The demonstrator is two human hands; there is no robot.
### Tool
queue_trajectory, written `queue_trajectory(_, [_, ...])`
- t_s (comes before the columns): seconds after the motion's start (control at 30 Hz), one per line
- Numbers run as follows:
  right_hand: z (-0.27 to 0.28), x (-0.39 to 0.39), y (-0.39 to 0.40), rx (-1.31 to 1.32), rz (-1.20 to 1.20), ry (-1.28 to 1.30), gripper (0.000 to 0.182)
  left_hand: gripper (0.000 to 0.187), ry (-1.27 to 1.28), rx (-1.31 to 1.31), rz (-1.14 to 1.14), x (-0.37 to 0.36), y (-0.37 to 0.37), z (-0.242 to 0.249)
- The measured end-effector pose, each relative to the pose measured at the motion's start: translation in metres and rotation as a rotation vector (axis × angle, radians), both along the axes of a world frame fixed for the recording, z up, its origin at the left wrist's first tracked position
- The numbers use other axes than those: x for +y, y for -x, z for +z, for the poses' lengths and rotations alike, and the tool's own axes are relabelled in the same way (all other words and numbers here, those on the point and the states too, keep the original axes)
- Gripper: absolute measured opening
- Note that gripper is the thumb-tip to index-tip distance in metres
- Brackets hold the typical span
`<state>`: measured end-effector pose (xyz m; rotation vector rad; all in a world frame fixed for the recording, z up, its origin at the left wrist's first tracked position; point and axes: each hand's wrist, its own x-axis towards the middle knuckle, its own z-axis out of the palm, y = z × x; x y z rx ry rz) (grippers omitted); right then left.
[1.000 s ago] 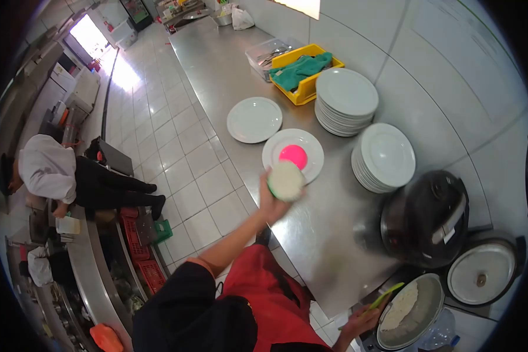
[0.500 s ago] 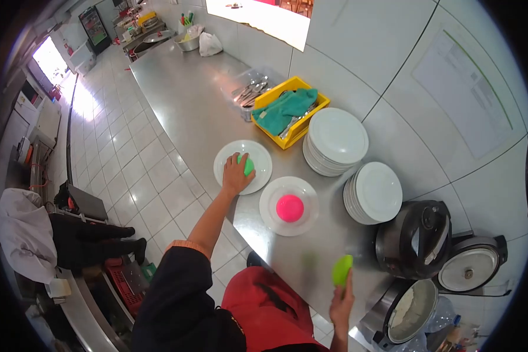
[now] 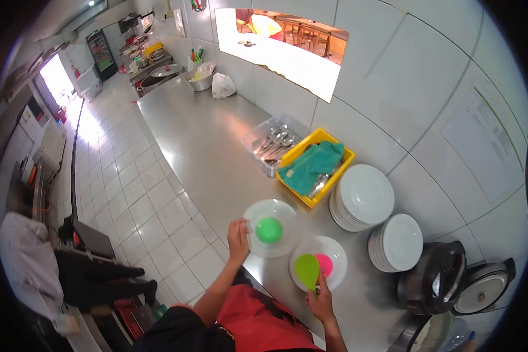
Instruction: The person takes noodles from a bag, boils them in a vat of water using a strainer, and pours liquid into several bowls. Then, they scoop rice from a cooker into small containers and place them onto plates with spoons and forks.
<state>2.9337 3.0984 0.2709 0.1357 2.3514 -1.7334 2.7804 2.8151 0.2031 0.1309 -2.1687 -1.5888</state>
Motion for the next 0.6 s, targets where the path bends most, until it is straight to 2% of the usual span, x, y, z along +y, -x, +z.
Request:
queue_trajectory(0.03, [-0.008,-0.019,0.023,0.001,-0.056,0.080,0.082,0.015,-0.132,-0.054,0.003,-0.014,0.012,0.003])
queue_trajectory(0.13, [-0.019,-0.071,0.082,0.014,-0.207,0.189,0.082,0.015,0.021,0.101,-0.046,-0.047,0.047,0.012])
queue_trajectory(0.17, [-0.019,-0.082,0.109,0.038,-0.266,0.207,0.081,0.016,-0.010,0.082,-0.057,-0.055,0.061,0.014])
queue_trajectory(0.3, [0.006,-0.107,0.202,0.110,-0.445,0.071,0.067,0.016,0.008,0.109,-0.184,-0.094,0.156,0.029])
queue_trajectory(0.4, [-0.001,-0.113,0.236,0.186,-0.549,0.002,0.067,0.016,0.120,0.185,-0.274,-0.086,0.241,0.056])
queue_trajectory(0.47, [0.012,-0.116,0.238,0.309,-0.702,-0.101,0.066,0.017,0.238,0.189,-0.368,-0.070,0.298,0.062])
queue_trajectory(0.5, [0.019,-0.107,0.243,0.424,-0.769,-0.244,0.064,0.018,0.294,0.172,-0.414,-0.063,0.325,0.063])
queue_trajectory(0.53, [0.026,-0.099,0.246,0.527,-0.849,-0.400,0.063,0.022,0.387,0.192,-0.475,-0.055,0.357,0.049])
queue_trajectory(0.6, [0.043,-0.058,0.255,0.572,-0.955,-0.664,0.064,0.030,0.583,0.232,-0.551,-0.040,0.421,-0.002])
